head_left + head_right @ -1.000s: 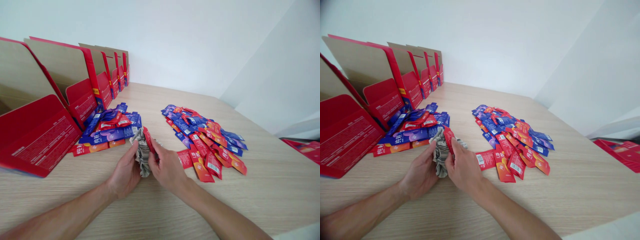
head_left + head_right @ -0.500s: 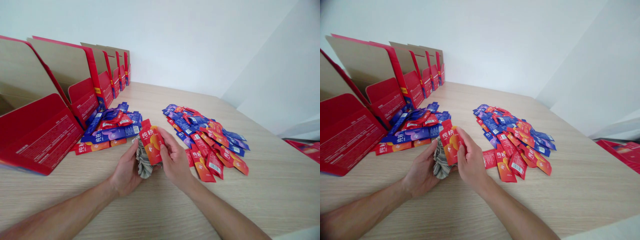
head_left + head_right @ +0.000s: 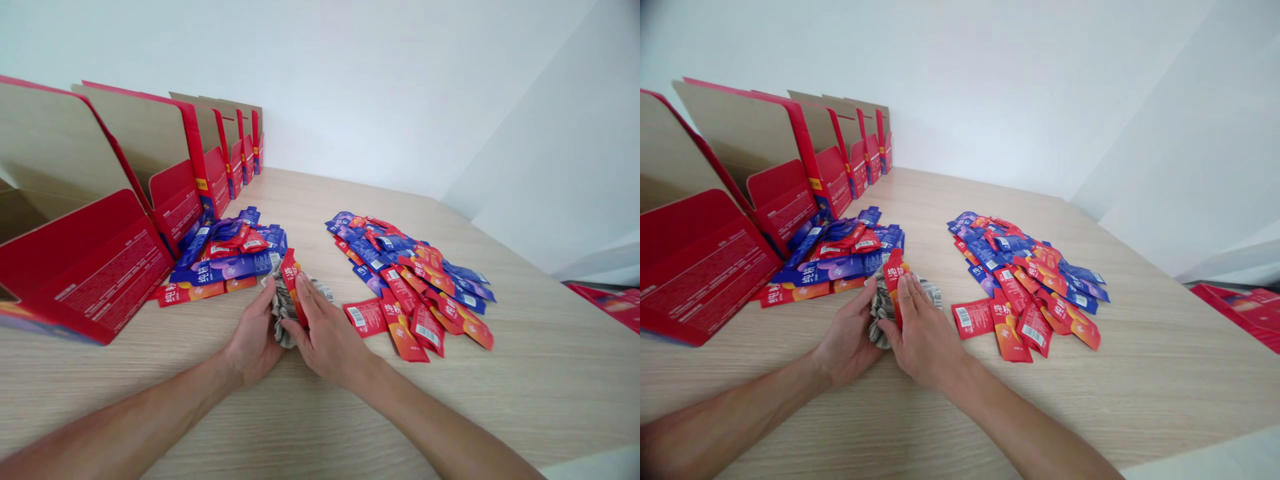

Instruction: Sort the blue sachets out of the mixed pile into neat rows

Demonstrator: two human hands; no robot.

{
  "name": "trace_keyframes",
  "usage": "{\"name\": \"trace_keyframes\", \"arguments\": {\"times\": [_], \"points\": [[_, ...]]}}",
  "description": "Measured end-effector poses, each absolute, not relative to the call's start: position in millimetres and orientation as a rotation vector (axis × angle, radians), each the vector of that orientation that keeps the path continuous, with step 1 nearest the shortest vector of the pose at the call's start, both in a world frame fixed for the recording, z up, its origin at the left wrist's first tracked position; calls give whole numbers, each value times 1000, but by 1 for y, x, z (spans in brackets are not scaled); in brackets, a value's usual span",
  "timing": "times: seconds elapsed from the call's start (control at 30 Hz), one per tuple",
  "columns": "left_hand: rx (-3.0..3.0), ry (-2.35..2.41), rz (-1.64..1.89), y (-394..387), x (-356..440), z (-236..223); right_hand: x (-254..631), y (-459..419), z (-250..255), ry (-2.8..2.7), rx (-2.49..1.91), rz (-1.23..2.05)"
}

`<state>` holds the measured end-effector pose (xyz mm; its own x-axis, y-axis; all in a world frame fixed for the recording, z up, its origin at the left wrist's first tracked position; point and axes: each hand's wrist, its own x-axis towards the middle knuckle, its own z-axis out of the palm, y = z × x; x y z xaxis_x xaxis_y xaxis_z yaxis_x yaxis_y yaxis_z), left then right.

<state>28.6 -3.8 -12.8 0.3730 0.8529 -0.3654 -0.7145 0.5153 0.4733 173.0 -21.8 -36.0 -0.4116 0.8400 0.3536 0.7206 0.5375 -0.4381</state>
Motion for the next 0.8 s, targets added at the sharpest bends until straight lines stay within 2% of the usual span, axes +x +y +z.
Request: {"name": "trace_keyframes", "arguments": {"times": [0.17,0.37,0.57,0.8], "points": [[213,614,1024,-2,29,-13,167,-25,-24,-2326,-1317,239],[235,616,1076,3,27,-9,179,-24,25,-2286,-1359,356],[298,658,1034,2,26,-14,159,25,63,-2167,-1249,96],[240,654,1053,4,30,-17,73,82,47,-2650,-1112,-160]]}}
